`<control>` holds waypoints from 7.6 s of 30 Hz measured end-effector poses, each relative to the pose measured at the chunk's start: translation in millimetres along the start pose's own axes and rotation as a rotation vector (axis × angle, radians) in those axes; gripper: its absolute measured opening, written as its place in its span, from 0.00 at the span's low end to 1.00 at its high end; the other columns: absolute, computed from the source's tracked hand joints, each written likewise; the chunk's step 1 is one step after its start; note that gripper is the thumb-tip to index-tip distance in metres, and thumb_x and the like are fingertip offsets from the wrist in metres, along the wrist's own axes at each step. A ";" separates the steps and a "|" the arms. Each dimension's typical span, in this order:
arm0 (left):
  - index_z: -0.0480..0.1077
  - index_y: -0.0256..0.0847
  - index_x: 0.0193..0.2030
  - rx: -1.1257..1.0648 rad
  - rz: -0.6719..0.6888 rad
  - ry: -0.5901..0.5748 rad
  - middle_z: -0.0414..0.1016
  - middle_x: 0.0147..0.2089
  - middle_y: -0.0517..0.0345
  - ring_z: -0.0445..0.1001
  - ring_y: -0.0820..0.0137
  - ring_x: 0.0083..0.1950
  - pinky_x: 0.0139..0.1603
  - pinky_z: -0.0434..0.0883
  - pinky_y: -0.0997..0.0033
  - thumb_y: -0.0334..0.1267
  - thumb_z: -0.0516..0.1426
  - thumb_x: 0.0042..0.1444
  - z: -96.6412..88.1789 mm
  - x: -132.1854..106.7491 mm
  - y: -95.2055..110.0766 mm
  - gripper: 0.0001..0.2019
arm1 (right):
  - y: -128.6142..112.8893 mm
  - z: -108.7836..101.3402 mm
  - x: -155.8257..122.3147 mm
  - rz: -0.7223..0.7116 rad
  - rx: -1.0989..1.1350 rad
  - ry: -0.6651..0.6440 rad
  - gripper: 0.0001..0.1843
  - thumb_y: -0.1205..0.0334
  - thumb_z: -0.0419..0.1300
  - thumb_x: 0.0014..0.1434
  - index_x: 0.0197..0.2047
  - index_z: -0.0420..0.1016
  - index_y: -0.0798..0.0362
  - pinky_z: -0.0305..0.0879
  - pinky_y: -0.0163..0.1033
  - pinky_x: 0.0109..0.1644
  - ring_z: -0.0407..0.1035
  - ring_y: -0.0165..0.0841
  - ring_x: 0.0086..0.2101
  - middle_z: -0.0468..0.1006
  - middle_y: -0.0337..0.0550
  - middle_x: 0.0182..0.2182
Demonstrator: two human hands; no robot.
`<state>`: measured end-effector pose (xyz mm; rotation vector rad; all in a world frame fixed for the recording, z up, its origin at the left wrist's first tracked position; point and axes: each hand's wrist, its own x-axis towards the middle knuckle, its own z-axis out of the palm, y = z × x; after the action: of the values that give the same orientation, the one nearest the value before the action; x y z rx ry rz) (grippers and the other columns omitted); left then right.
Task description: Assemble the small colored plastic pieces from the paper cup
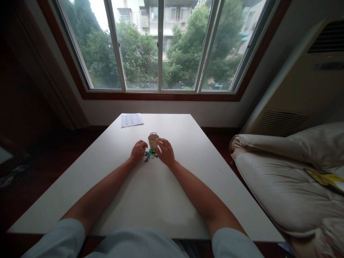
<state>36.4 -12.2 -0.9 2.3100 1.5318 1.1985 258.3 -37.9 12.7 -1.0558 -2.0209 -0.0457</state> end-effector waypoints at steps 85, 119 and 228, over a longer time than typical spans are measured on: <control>0.81 0.46 0.41 0.168 0.009 -0.195 0.81 0.43 0.53 0.72 0.60 0.48 0.54 0.70 0.59 0.31 0.57 0.61 11.2 -0.8 -12.7 0.11 | 38.1 26.4 -5.7 0.198 -0.086 -0.268 0.13 0.74 0.61 0.60 0.40 0.82 0.48 0.62 0.43 0.51 0.66 0.40 0.45 0.77 0.45 0.41; 0.82 0.47 0.47 0.193 -0.008 -0.181 0.81 0.44 0.52 0.72 0.60 0.48 0.53 0.70 0.59 0.33 0.55 0.61 10.7 -2.1 -8.5 0.15 | 36.8 26.4 -6.8 0.166 -0.082 -0.285 0.09 0.67 0.64 0.61 0.43 0.84 0.47 0.64 0.42 0.52 0.68 0.39 0.46 0.79 0.45 0.41; 0.80 0.43 0.46 0.256 0.091 0.103 0.81 0.51 0.50 0.77 0.62 0.49 0.56 0.67 0.58 0.38 0.49 0.71 -17.6 -2.8 28.2 0.16 | 26.2 13.2 -3.7 0.081 0.087 0.073 0.16 0.69 0.55 0.67 0.49 0.83 0.47 0.69 0.47 0.52 0.70 0.42 0.44 0.81 0.47 0.40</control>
<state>44.6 -33.4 23.5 2.5386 1.7238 1.2247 268.8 -18.3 -6.9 -1.0649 -1.8958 0.0459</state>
